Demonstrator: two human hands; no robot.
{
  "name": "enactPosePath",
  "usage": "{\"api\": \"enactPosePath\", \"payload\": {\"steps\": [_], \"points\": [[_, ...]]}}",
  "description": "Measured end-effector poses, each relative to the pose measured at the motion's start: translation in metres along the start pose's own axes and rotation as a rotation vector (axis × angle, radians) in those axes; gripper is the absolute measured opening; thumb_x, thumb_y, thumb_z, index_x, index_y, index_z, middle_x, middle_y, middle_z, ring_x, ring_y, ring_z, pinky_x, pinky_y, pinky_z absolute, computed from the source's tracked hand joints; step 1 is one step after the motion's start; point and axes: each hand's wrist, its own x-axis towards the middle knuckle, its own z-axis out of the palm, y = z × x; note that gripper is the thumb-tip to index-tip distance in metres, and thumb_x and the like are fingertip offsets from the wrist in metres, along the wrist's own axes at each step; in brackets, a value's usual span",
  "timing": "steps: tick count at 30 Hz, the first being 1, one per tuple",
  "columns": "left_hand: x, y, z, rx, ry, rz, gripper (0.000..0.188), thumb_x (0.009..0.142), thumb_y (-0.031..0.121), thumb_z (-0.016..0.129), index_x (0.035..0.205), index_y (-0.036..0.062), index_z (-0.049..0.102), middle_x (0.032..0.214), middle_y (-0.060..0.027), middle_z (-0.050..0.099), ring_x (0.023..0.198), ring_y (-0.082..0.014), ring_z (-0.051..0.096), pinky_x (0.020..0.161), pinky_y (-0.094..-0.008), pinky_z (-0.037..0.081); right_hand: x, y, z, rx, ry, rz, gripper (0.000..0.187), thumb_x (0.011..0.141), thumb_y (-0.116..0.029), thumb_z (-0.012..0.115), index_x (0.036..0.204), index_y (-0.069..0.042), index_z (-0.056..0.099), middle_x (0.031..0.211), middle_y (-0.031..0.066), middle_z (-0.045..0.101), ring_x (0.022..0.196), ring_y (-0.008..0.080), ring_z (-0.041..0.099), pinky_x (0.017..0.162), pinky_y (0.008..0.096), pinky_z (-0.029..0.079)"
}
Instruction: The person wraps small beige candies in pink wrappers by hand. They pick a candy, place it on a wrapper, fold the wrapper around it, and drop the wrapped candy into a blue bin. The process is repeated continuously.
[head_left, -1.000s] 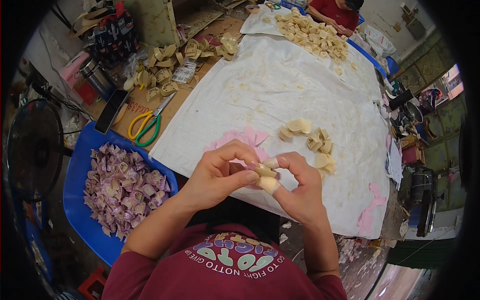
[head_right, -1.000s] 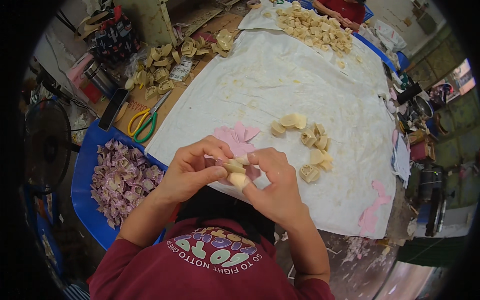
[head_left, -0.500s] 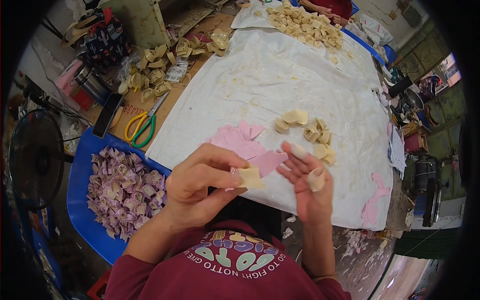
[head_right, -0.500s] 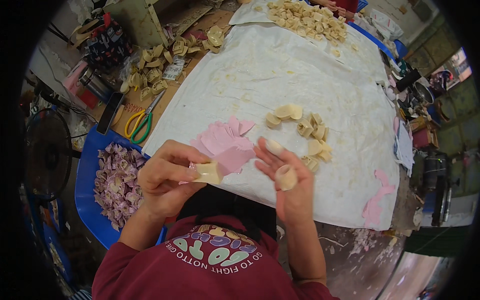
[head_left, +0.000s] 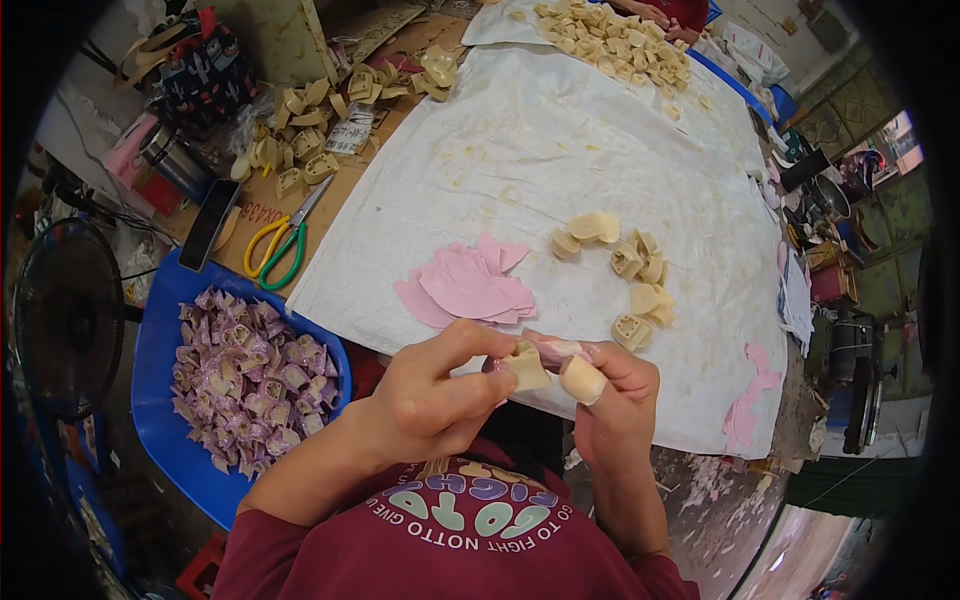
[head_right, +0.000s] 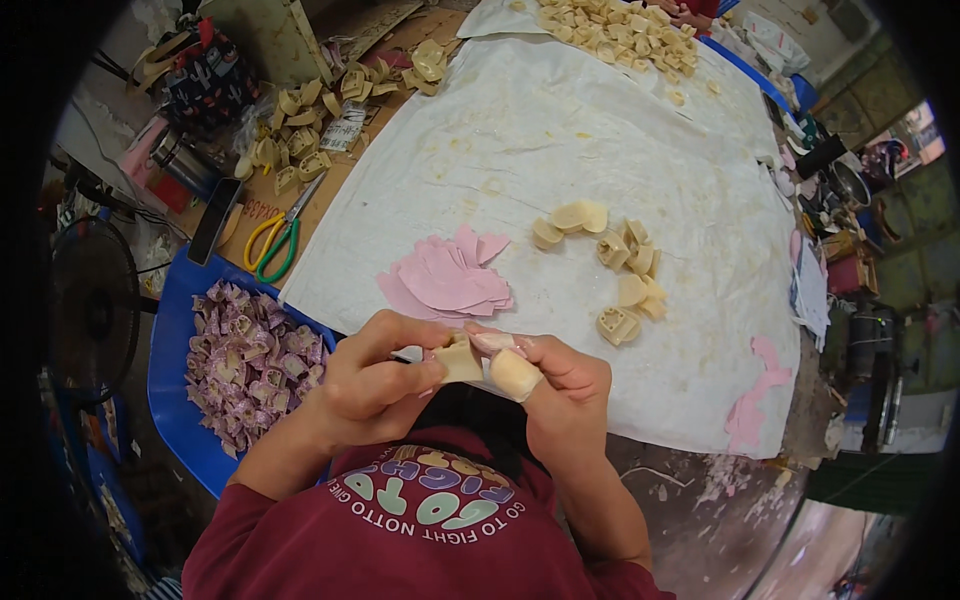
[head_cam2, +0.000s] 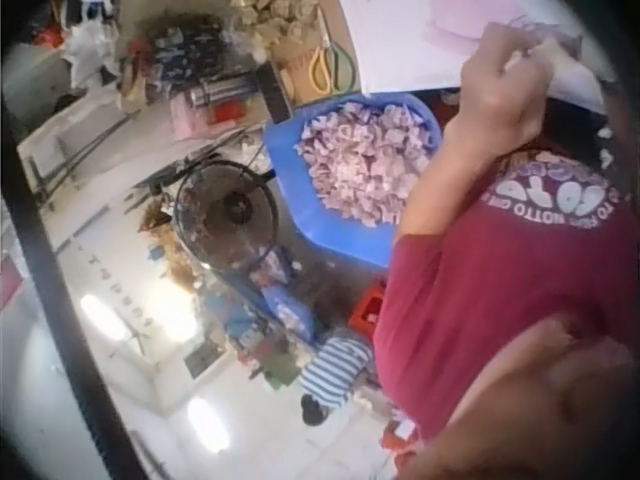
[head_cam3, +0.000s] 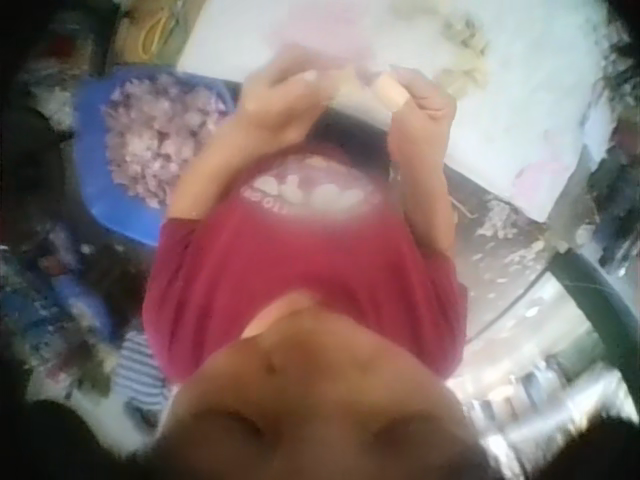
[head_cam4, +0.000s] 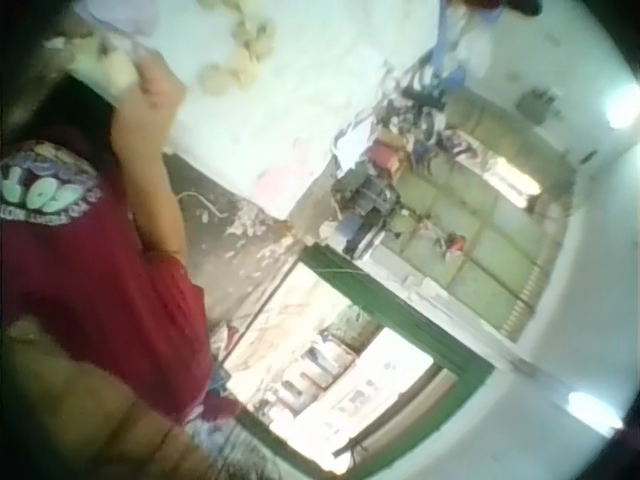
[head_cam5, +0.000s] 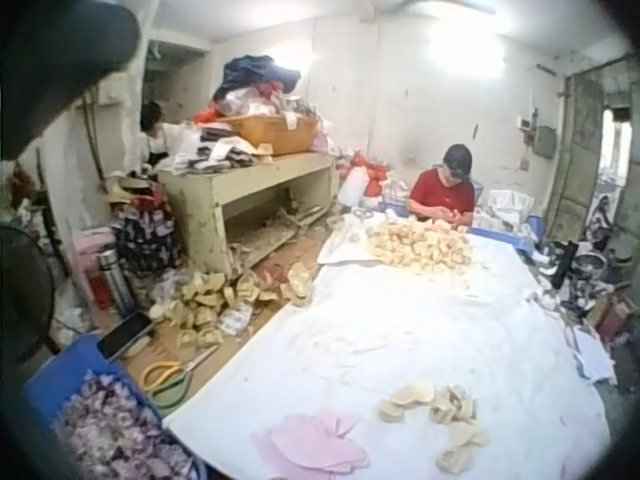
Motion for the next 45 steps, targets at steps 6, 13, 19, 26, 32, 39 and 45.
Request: {"api": "enactPosePath", "payload": {"steps": [6, 13, 19, 26, 32, 39, 45], "points": [[-0.01, -0.015, 0.016, 0.084, 0.058, -0.078, 0.022, 0.068, -0.01, 0.064, 0.089, -0.0029, 0.061, 0.094, -0.017, 0.058, 0.071, -0.0278, 0.062, 0.054, -0.0325, 0.049, 0.0, 0.011, 0.009, -0.047, 0.045, 0.038, 0.025, 0.091, 0.001, 0.053, 0.113, 0.007, 0.064, 0.115, 0.0191, 0.066, 0.108, 0.0183, 0.061, 0.095, 0.031, 0.047], [-0.014, -0.028, 0.036, 0.006, 0.125, -0.233, 0.021, 0.071, -0.013, 0.063, 0.087, -0.0007, 0.057, 0.092, -0.0158, 0.058, 0.071, -0.028, 0.061, 0.057, -0.0316, 0.048, 0.015, 0.023, 0.012, -0.776, 0.057, -0.249, 0.023, 0.087, 0.004, 0.056, 0.108, 0.007, 0.064, 0.108, 0.0158, 0.068, 0.1, 0.0199, 0.065, 0.089, 0.0302, 0.05], [-0.011, -0.032, 0.035, -0.197, 0.187, -0.283, 0.019, 0.079, -0.013, 0.062, 0.091, 0.0011, 0.057, 0.096, -0.013, 0.06, 0.081, -0.019, 0.061, 0.066, -0.0276, 0.051, 0.018, 0.03, 0.006, -0.551, 0.085, -0.358, 0.019, 0.082, 0.004, 0.062, 0.101, 0.003, 0.062, 0.103, 0.0138, 0.068, 0.092, 0.0198, 0.066, 0.081, 0.0312, 0.052], [-0.003, -0.028, 0.034, -0.173, 0.147, -0.425, 0.017, 0.082, -0.012, 0.061, 0.091, 0.0009, 0.054, 0.104, -0.0097, 0.056, 0.083, -0.0129, 0.063, 0.065, -0.0235, 0.053, 0.036, 0.039, 0.003, -0.508, 0.053, -0.371, 0.017, 0.083, 0.001, 0.062, 0.1, 0.0, 0.062, 0.1, 0.0099, 0.067, 0.092, 0.0157, 0.061, 0.084, 0.0285, 0.048], [0.002, -0.038, 0.038, -0.783, 0.184, -0.842, 0.017, 0.085, -0.01, 0.059, 0.096, 0.0006, 0.051, 0.108, -0.0077, 0.053, 0.085, -0.0148, 0.065, 0.066, -0.0256, 0.056, 0.035, 0.038, 0.004, -0.369, 0.094, -0.166, 0.016, 0.084, -0.003, 0.065, 0.1, 0.0, 0.064, 0.106, 0.0101, 0.066, 0.101, 0.0169, 0.061, 0.091, 0.0305, 0.046], [-0.003, -0.032, 0.035, -0.763, 0.105, -0.833, 0.016, 0.086, -0.006, 0.062, 0.094, 0.0017, 0.051, 0.101, -0.0066, 0.056, 0.082, -0.0134, 0.065, 0.066, -0.0251, 0.053, 0.016, 0.035, -0.017, -0.048, -0.03, -0.009, 0.021, 0.086, -0.011, 0.066, 0.103, 0.001, 0.064, 0.113, 0.0153, 0.067, 0.116, 0.0267, 0.057, 0.102, 0.0414, 0.041], [0.0, -0.023, 0.041, -0.698, 0.131, -0.808, 0.016, 0.085, -0.007, 0.061, 0.093, 0.0024, 0.05, 0.099, -0.0053, 0.056, 0.074, -0.0091, 0.062, 0.06, -0.0221, 0.049, 0.02, 0.044, -0.018, -0.196, 0.022, -0.123, 0.015, 0.085, -0.004, 0.063, 0.1, -0.004, 0.065, 0.122, 0.0143, 0.062, 0.129, 0.0298, 0.044, 0.105, 0.0437, 0.035]]}}
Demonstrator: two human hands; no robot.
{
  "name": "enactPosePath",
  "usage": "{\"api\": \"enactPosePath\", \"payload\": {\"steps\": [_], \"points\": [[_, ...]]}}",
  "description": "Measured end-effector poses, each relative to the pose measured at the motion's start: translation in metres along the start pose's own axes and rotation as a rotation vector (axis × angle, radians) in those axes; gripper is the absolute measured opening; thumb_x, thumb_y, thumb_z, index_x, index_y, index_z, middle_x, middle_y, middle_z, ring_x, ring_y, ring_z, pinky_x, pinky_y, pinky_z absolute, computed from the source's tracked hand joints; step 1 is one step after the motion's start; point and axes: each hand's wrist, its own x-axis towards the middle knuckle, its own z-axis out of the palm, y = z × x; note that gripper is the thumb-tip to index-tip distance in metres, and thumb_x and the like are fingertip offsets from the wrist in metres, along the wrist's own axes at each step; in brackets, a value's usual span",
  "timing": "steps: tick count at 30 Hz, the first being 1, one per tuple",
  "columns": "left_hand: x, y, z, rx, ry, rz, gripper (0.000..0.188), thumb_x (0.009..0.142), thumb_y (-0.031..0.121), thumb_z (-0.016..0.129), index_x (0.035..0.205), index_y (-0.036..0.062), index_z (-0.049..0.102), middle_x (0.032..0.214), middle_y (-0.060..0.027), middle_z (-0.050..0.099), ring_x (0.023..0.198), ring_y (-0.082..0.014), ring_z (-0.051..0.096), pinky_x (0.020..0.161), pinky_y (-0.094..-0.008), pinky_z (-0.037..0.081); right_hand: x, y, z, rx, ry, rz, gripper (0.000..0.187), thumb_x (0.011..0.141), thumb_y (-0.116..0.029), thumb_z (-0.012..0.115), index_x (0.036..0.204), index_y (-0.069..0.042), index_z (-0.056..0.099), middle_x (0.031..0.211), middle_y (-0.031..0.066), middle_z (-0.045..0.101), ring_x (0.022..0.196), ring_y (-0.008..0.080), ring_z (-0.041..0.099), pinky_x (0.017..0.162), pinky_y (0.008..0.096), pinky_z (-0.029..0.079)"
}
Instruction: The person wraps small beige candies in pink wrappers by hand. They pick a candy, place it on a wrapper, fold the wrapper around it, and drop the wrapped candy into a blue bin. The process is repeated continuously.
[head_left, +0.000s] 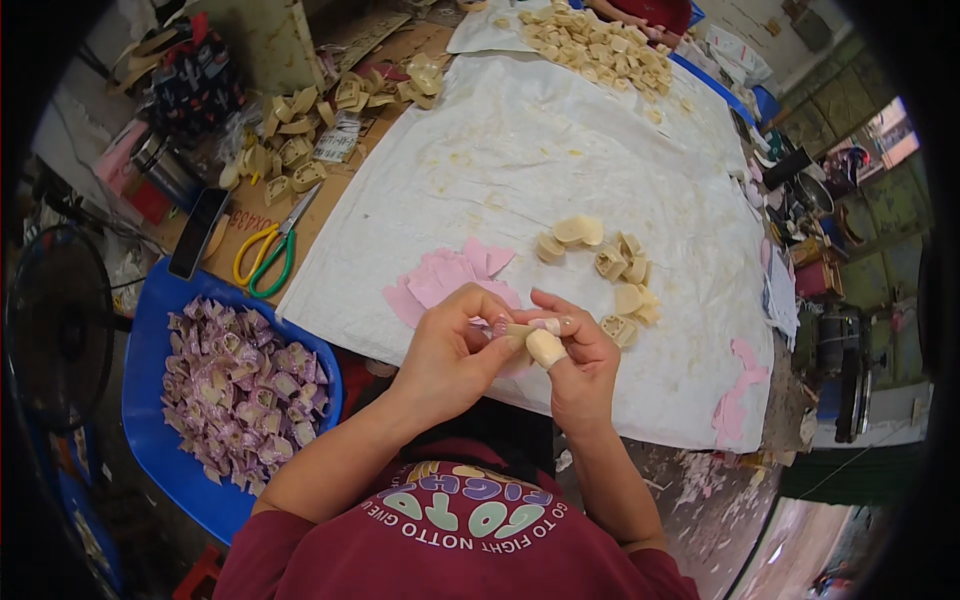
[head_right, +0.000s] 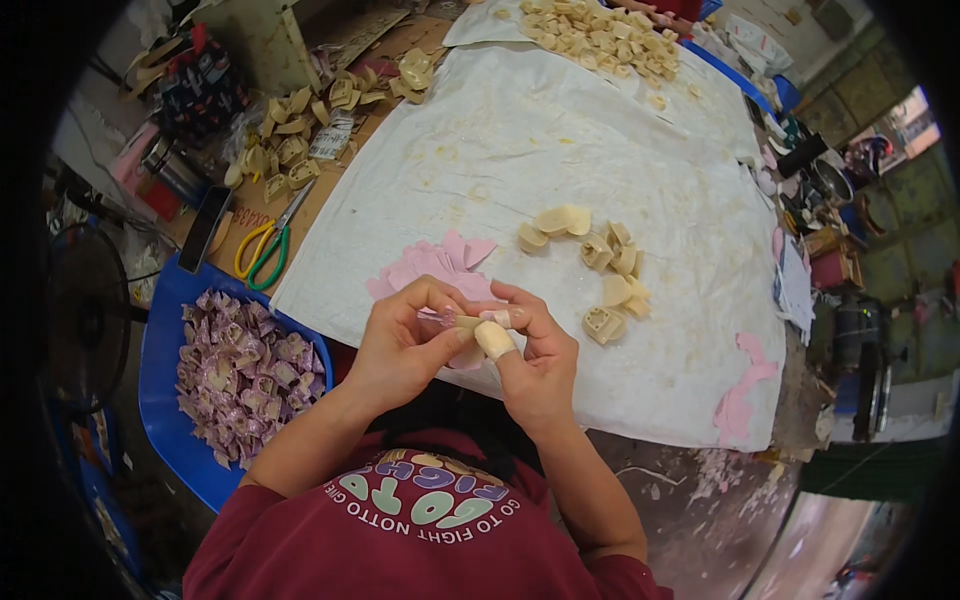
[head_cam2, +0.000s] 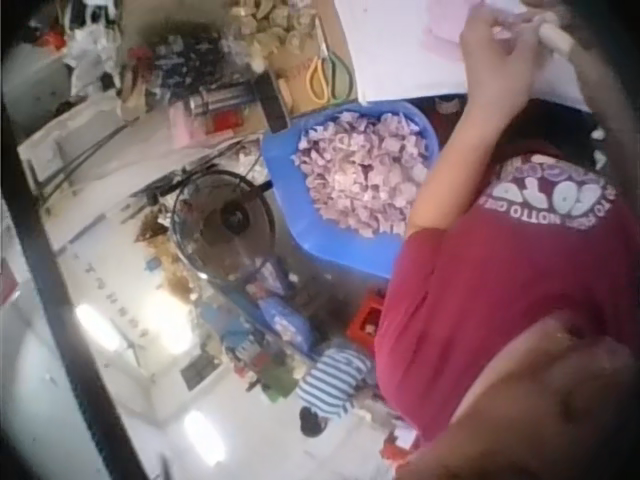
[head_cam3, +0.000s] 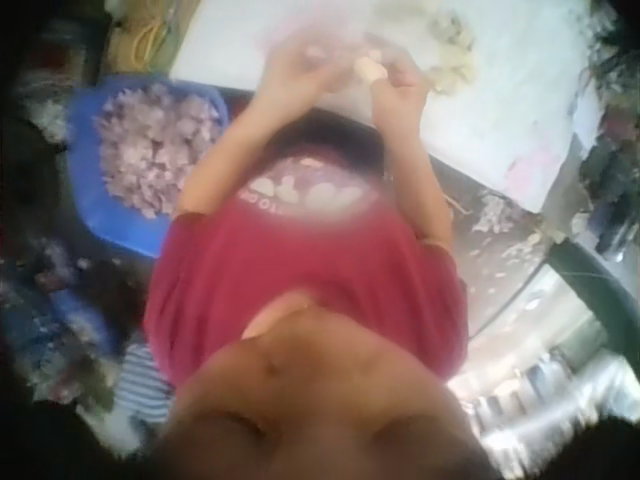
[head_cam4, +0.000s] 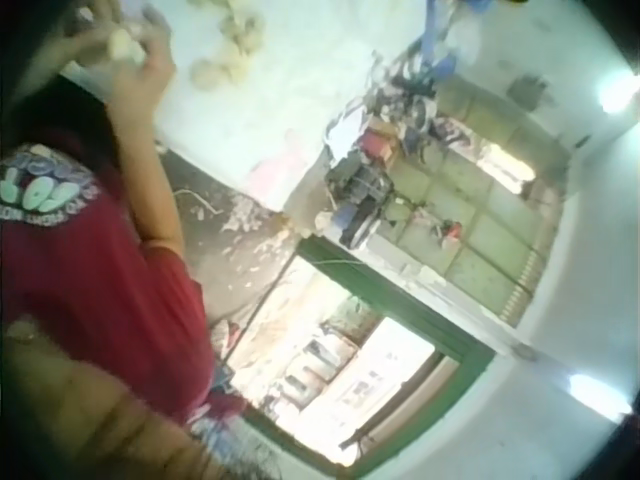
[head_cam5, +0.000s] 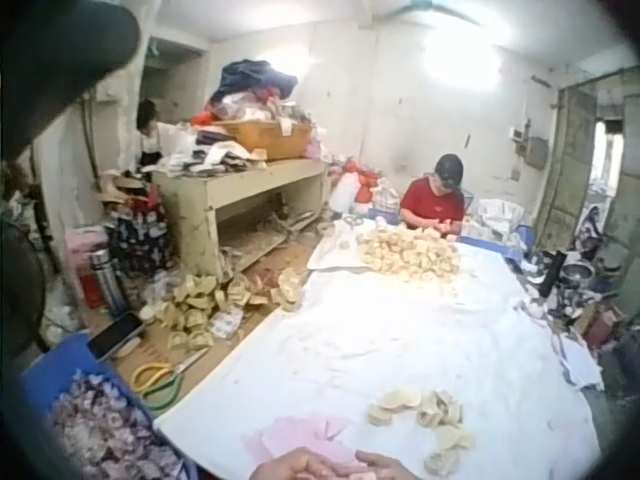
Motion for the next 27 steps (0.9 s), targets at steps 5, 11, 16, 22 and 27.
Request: {"api": "enactPosePath", "payload": {"steps": [5, 11, 16, 22, 27], "points": [[-0.002, 0.011, -0.001, 0.367, -0.024, 0.206, 0.016, 0.085, -0.011, 0.058, 0.094, 0.0003, 0.051, 0.106, -0.008, 0.053, 0.091, -0.0155, 0.065, 0.072, -0.0259, 0.057, 0.005, -0.006, -0.004, -0.235, -0.022, -0.167, 0.014, 0.083, -0.007, 0.064, 0.097, -0.008, 0.065, 0.12, 0.0092, 0.064, 0.133, 0.0343, 0.037, 0.107, 0.0472, 0.031], [0.002, 0.013, -0.005, 0.285, 0.001, 0.284, 0.018, 0.08, -0.011, 0.06, 0.094, -0.0017, 0.053, 0.1, -0.01, 0.053, 0.085, -0.0148, 0.063, 0.061, -0.0256, 0.055, 0.008, -0.022, 0.0, -0.303, -0.042, -0.195, 0.01, 0.082, -0.007, 0.064, 0.092, -0.008, 0.063, 0.116, 0.0065, 0.066, 0.13, 0.0348, 0.04, 0.106, 0.0471, 0.032], [0.003, 0.015, -0.005, 0.572, 0.05, 0.421, 0.022, 0.081, -0.008, 0.064, 0.099, -0.0006, 0.055, 0.107, -0.0106, 0.055, 0.081, -0.0173, 0.066, 0.064, -0.0281, 0.057, 0.015, -0.01, 0.002, -0.338, 0.004, -0.229, 0.01, 0.082, -0.008, 0.065, 0.093, -0.007, 0.065, 0.113, 0.0067, 0.066, 0.124, 0.0333, 0.046, 0.102, 0.0451, 0.036], [0.002, 0.014, -0.013, -0.308, -0.026, -0.186, 0.033, 0.095, 0.021, 0.056, 0.121, 0.0021, 0.051, 0.108, -0.0108, 0.06, 0.088, -0.0199, 0.067, 0.072, -0.0321, 0.059, 0.01, -0.018, 0.01, -0.568, 0.185, -0.466, 0.015, 0.079, -0.007, 0.069, 0.094, -0.006, 0.067, 0.117, 0.0116, 0.064, 0.125, 0.0374, 0.046, 0.102, 0.0439, 0.038], [-0.004, 0.015, -0.013, -0.647, -0.023, -0.286, 0.044, 0.1, 0.036, 0.046, 0.13, 0.0044, 0.047, 0.108, -0.0104, 0.061, 0.093, -0.0202, 0.066, 0.077, -0.0371, 0.057, 0.004, -0.019, 0.022, -0.4, 0.013, -0.49, 0.028, 0.081, -0.006, 0.067, 0.108, -0.004, 0.065, 0.128, 0.0153, 0.059, 0.129, 0.033, 0.044, 0.105, 0.042, 0.036]]}}
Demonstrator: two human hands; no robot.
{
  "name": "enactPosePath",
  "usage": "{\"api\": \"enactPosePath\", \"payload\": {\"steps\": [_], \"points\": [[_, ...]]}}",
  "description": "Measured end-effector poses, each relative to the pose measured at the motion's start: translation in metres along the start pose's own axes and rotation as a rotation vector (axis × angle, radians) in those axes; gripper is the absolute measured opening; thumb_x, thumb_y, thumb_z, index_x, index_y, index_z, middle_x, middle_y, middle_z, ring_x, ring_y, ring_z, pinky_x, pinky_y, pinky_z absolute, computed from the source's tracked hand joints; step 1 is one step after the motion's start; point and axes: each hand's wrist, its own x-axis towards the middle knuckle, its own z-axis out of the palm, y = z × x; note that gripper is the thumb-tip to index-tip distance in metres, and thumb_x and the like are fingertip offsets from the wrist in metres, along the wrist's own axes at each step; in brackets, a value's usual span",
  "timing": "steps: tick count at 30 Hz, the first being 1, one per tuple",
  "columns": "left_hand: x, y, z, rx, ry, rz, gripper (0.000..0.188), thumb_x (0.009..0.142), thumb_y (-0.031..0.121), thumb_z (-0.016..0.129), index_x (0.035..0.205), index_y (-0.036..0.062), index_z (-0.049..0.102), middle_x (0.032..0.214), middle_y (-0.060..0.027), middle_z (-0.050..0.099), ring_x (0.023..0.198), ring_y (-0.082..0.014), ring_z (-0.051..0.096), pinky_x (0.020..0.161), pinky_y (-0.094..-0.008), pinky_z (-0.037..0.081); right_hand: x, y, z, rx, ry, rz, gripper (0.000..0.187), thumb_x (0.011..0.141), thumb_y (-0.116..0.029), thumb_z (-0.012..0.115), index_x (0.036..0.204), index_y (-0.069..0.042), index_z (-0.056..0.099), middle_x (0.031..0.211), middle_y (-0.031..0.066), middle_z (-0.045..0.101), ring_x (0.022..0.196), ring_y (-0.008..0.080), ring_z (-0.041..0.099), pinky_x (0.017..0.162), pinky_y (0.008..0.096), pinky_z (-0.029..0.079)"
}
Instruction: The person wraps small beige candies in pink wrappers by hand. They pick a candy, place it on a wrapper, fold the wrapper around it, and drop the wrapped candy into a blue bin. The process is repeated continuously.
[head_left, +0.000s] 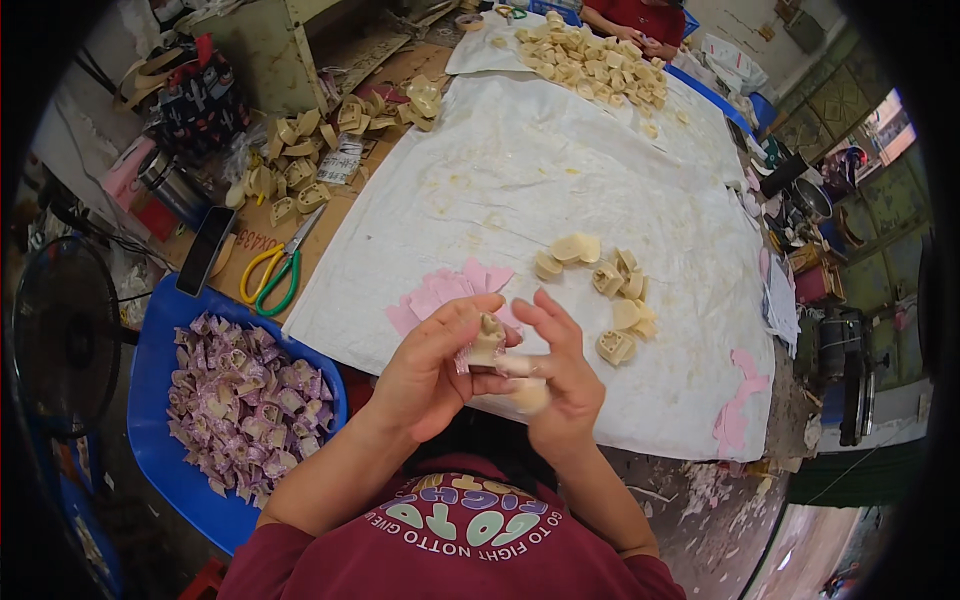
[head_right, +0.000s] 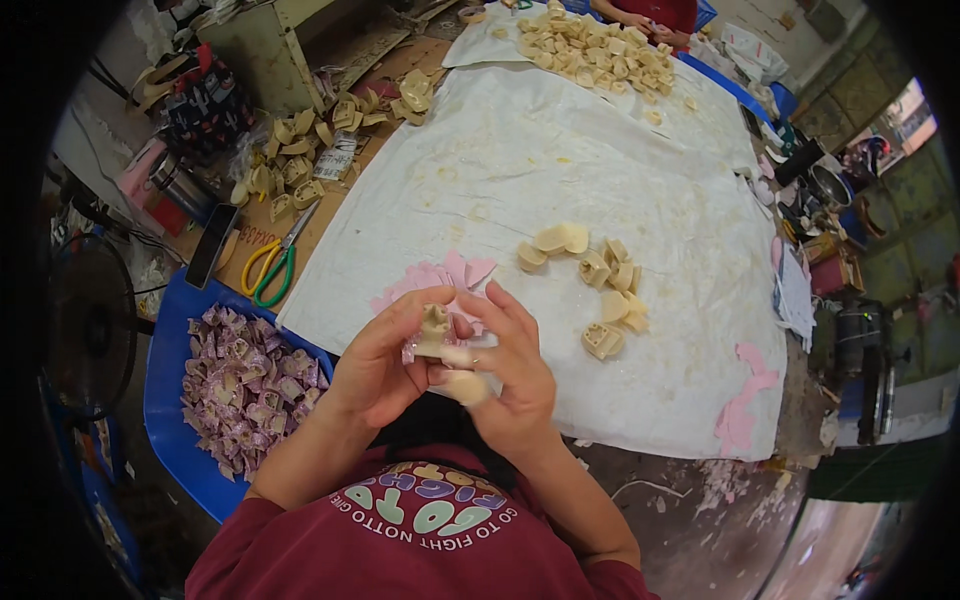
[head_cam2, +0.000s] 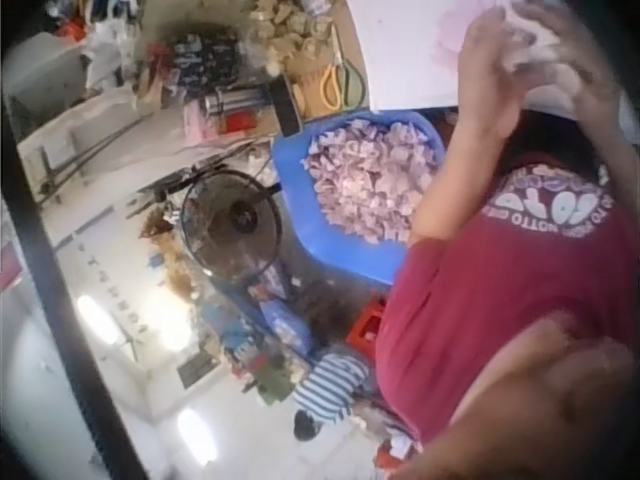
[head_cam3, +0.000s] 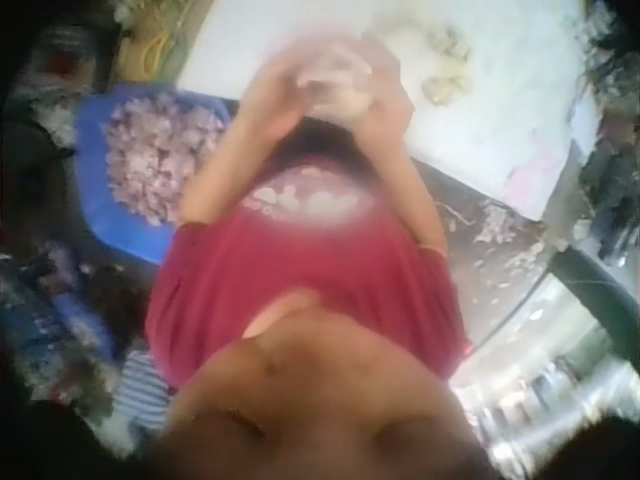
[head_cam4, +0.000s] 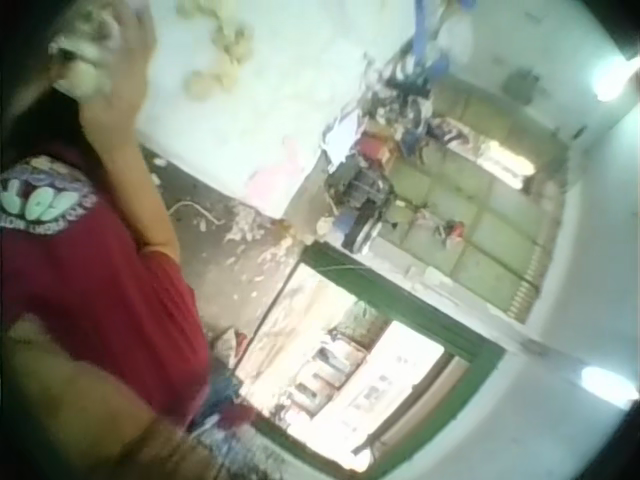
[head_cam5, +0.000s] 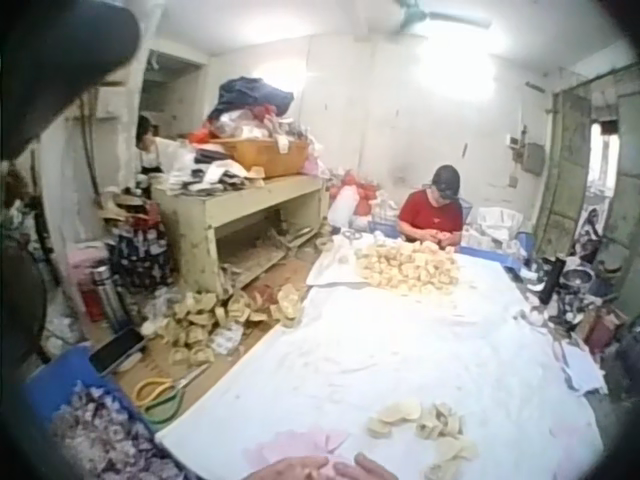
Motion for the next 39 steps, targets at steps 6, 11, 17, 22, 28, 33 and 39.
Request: {"api": "enactPosePath", "payload": {"steps": [6, 11, 17, 22, 28, 33, 39], "points": [[-0.008, -0.001, 0.024, 0.024, -0.019, 0.088, 0.046, 0.101, 0.038, 0.039, 0.136, 0.0081, 0.041, 0.109, -0.0097, 0.061, 0.099, -0.0169, 0.061, 0.079, -0.0358, 0.052, 0.003, -0.003, 0.01, 0.611, -0.007, 0.566, 0.046, 0.092, -0.011, 0.058, 0.136, 0.0, 0.047, 0.125, 0.0117, 0.058, 0.108, 0.0166, 0.054, 0.087, 0.0284, 0.045], [-0.002, 0.0, 0.031, 0.102, 0.097, 0.22, 0.041, 0.103, 0.033, 0.04, 0.137, 0.0102, 0.042, 0.103, -0.003, 0.056, 0.077, -0.0082, 0.056, 0.067, -0.0228, 0.046, 0.003, 0.016, 0.011, 0.864, -0.141, 0.624, 0.041, 0.095, -0.013, 0.055, 0.133, -0.002, 0.05, 0.116, 0.0056, 0.06, 0.088, 0.0063, 0.056, 0.067, 0.0201, 0.046], [0.017, -0.01, 0.025, 0.361, 0.146, 0.488, 0.035, 0.102, 0.021, 0.04, 0.132, 0.0034, 0.048, 0.096, -0.0006, 0.055, 0.073, -0.0023, 0.048, 0.063, -0.017, 0.041, 0.011, 0.013, 0.033, 0.697, -0.019, 0.434, 0.034, 0.097, -0.014, 0.053, 0.129, -0.004, 0.054, 0.113, 0.0026, 0.06, 0.084, 0.0052, 0.055, 0.059, 0.0183, 0.043], [0.018, -0.007, 0.025, 0.38, 0.179, 0.558, 0.033, 0.101, 0.017, 0.043, 0.129, 0.0012, 0.049, 0.093, -0.0011, 0.056, 0.081, -0.0041, 0.05, 0.069, -0.0195, 0.043, 0.019, 0.011, 0.029, 0.84, -0.044, 0.561, 0.031, 0.098, -0.019, 0.051, 0.125, -0.004, 0.057, 0.108, 0.0015, 0.061, 0.079, 0.0049, 0.055, 0.056, 0.018, 0.043], [0.018, -0.008, 0.019, 0.46, 0.134, 0.52, 0.035, 0.101, 0.019, 0.046, 0.131, 0.0024, 0.047, 0.096, -0.0013, 0.056, 0.085, -0.0059, 0.052, 0.075, -0.0209, 0.045, 0.024, 0.008, 0.032, 0.721, -0.036, 0.532, 0.032, 0.099, -0.021, 0.05, 0.125, -0.004, 0.057, 0.1, 0.0017, 0.061, 0.073, 0.0045, 0.054, 0.054, 0.0186, 0.042], [0.015, 0.002, 0.018, 0.398, 0.042, 0.437, 0.038, 0.1, 0.018, 0.046, 0.135, 0.0048, 0.043, 0.093, -0.0002, 0.055, 0.08, -0.0035, 0.049, 0.068, -0.0193, 0.043, 0.016, 0.01, 0.03, 0.699, -0.037, 0.521, 0.035, 0.099, -0.02, 0.048, 0.129, -0.002, 0.054, 0.101, 0.003, 0.062, 0.078, 0.0064, 0.056, 0.061, 0.0205, 0.046], [0.018, 0.004, 0.011, 0.43, -0.012, 0.398, 0.049, 0.1, 0.021, 0.048, 0.145, 0.0104, 0.032, 0.103, -0.0026, 0.056, 0.082, -0.0066, 0.053, 0.068, -0.0236, 0.046, 0.009, 0.017, 0.028, 0.407, -0.114, 0.348, 0.05, 0.095, -0.012, 0.054, 0.141, 0.0, 0.039, 0.117, 0.007, 0.059, 0.096, 0.013, 0.06, 0.081, 0.0256, 0.05]]}}
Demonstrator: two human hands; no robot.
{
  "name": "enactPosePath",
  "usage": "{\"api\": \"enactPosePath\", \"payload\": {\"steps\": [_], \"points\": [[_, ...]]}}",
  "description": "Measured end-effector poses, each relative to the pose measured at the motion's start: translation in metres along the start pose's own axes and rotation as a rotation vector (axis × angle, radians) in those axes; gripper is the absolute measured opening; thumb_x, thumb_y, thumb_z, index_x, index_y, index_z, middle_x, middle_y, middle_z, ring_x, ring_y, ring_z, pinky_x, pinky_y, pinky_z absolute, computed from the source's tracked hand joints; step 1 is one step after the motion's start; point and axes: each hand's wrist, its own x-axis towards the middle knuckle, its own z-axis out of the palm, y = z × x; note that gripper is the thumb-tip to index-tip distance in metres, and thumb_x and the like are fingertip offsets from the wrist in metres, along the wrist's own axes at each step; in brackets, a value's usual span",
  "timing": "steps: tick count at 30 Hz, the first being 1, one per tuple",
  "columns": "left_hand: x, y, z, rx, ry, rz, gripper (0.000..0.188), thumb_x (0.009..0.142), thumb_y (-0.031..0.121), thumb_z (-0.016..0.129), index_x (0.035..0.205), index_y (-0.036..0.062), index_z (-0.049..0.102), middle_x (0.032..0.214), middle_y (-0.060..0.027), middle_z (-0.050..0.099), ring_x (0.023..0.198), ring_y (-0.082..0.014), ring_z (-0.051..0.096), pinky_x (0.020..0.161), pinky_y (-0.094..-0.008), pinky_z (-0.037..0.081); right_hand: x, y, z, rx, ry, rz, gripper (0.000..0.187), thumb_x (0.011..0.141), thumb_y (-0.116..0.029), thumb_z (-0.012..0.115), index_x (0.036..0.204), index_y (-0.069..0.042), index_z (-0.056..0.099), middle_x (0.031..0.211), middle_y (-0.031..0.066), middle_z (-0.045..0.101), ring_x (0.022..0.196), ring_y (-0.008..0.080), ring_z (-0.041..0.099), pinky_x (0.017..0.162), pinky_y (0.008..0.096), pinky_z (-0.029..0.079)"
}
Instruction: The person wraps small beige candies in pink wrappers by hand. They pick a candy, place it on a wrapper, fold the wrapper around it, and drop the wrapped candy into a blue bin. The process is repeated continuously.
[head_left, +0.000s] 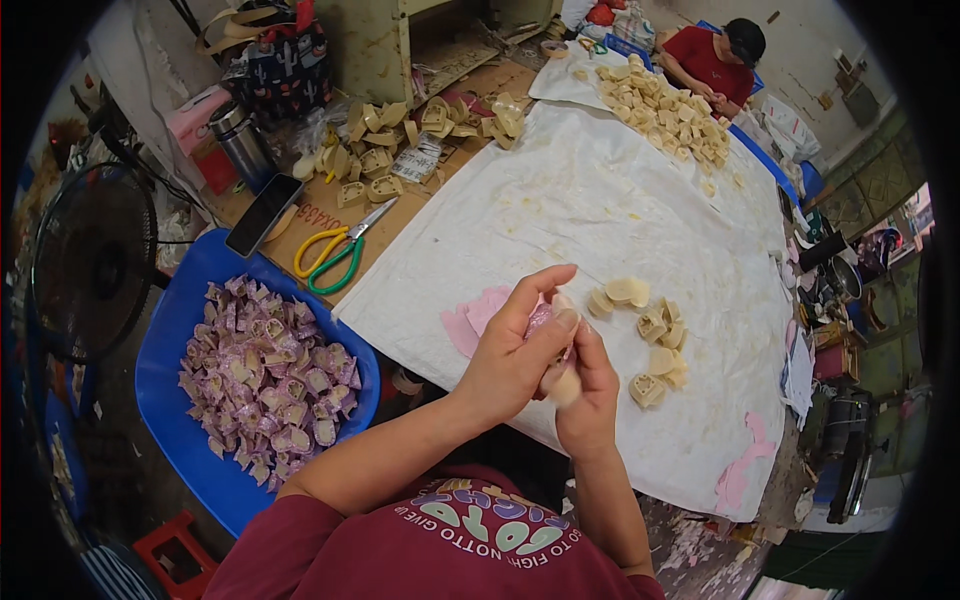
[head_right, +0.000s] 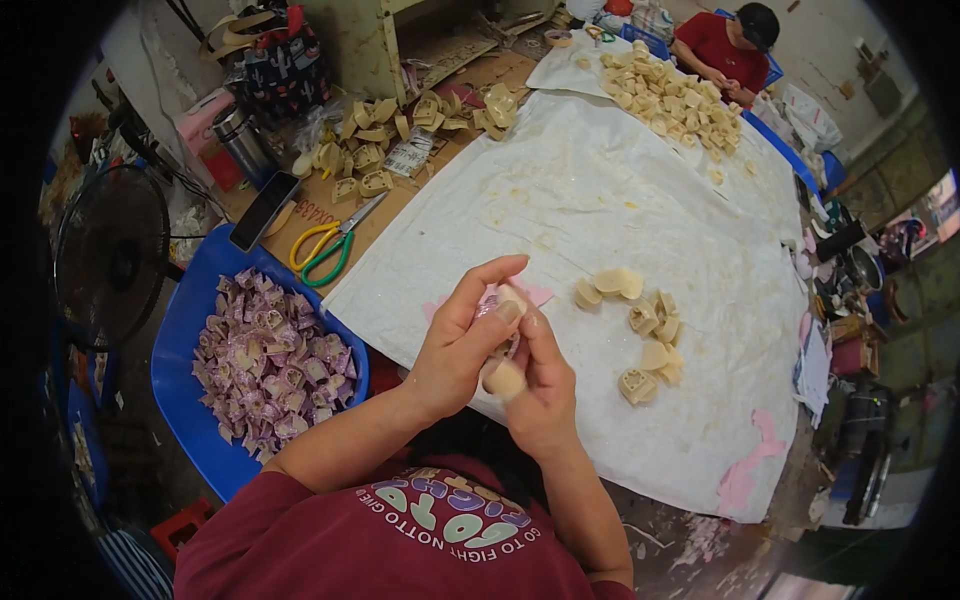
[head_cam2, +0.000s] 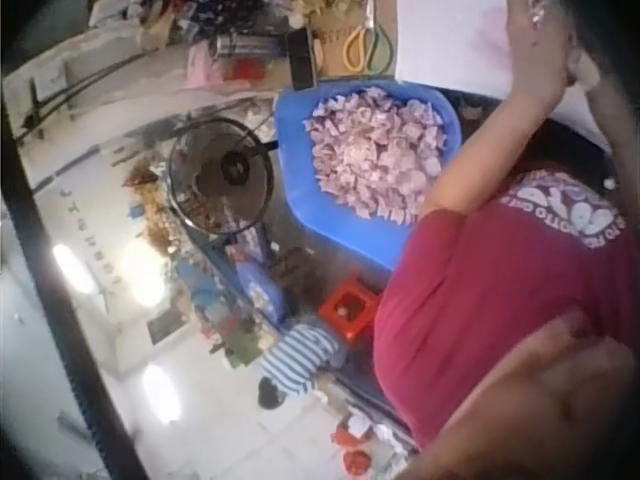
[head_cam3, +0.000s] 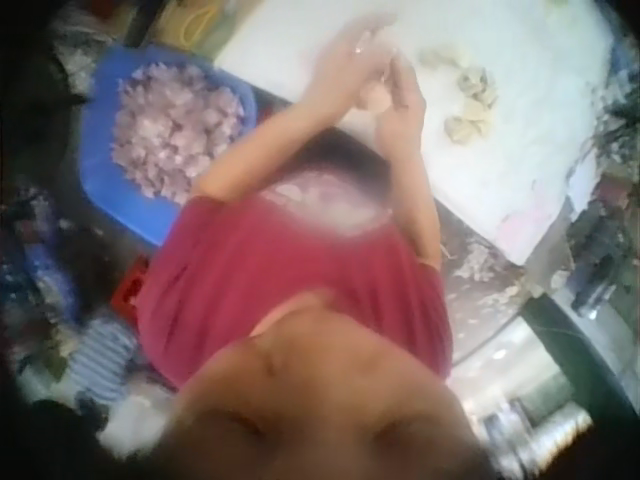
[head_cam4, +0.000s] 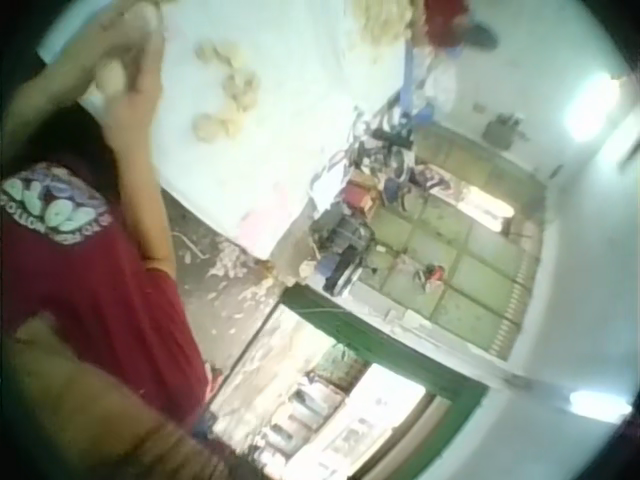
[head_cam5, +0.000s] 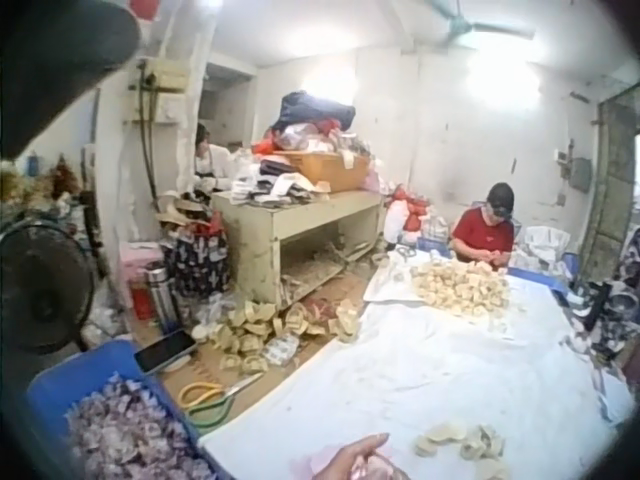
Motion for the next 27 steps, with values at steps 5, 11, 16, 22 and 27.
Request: {"api": "enactPosePath", "payload": {"steps": [5, 11, 16, 22, 27], "points": [[-0.011, 0.015, -0.007, -0.332, -0.174, -0.279, 0.064, 0.1, 0.024, 0.049, 0.153, 0.0153, 0.014, 0.115, -0.0057, 0.058, 0.098, -0.0127, 0.057, 0.085, -0.0313, 0.048, -0.003, -0.017, -0.014, 0.111, 0.02, 0.151, 0.058, 0.09, -0.011, 0.062, 0.141, 0.002, 0.038, 0.136, 0.0113, 0.049, 0.11, 0.0172, 0.057, 0.086, 0.0284, 0.05], [-0.019, 0.019, -0.008, -0.362, -0.232, -0.238, 0.07, 0.098, 0.019, 0.053, 0.154, 0.015, 0.01, 0.11, -0.005, 0.059, 0.093, -0.0102, 0.058, 0.083, -0.0305, 0.049, -0.008, -0.024, -0.024, -0.272, -0.009, -0.038, 0.056, 0.082, -0.017, 0.071, 0.131, 0.001, 0.052, 0.137, 0.0141, 0.051, 0.11, 0.0171, 0.058, 0.087, 0.0293, 0.049], [-0.021, 0.026, -0.008, -0.257, -0.258, -0.163, 0.081, 0.09, 0.005, 0.062, 0.154, 0.0137, 0.012, 0.109, -0.0067, 0.06, 0.093, -0.0099, 0.057, 0.082, -0.0296, 0.048, -0.001, -0.025, -0.027, -0.278, -0.054, -0.225, 0.052, 0.082, -0.019, 0.071, 0.127, 0.002, 0.056, 0.13, 0.0124, 0.057, 0.104, 0.0177, 0.061, 0.086, 0.032, 0.051], [-0.026, 0.021, -0.008, 0.578, -0.213, 0.29, 0.084, 0.077, 0.0, 0.068, 0.149, 0.0066, 0.026, 0.102, -0.0107, 0.062, 0.091, -0.0185, 0.061, 0.08, -0.0309, 0.049, -0.013, -0.026, -0.04, 0.179, 0.083, 0.263, 0.038, 0.09, -0.021, 0.065, 0.12, 0.001, 0.06, 0.103, 0.0091, 0.067, 0.081, 0.0165, 0.067, 0.072, 0.0304, 0.056], [-0.024, 0.018, -0.011, 0.882, -0.28, 0.605, 0.083, 0.067, -0.004, 0.069, 0.143, 0.0034, 0.037, 0.106, -0.0156, 0.06, 0.089, -0.0318, 0.06, 0.078, -0.0376, 0.05, -0.014, -0.031, -0.031, 0.211, 0.077, 0.337, 0.027, 0.092, -0.019, 0.063, 0.111, 0.0, 0.063, 0.092, 0.006, 0.067, 0.074, 0.014, 0.067, 0.062, 0.029, 0.06]]}}
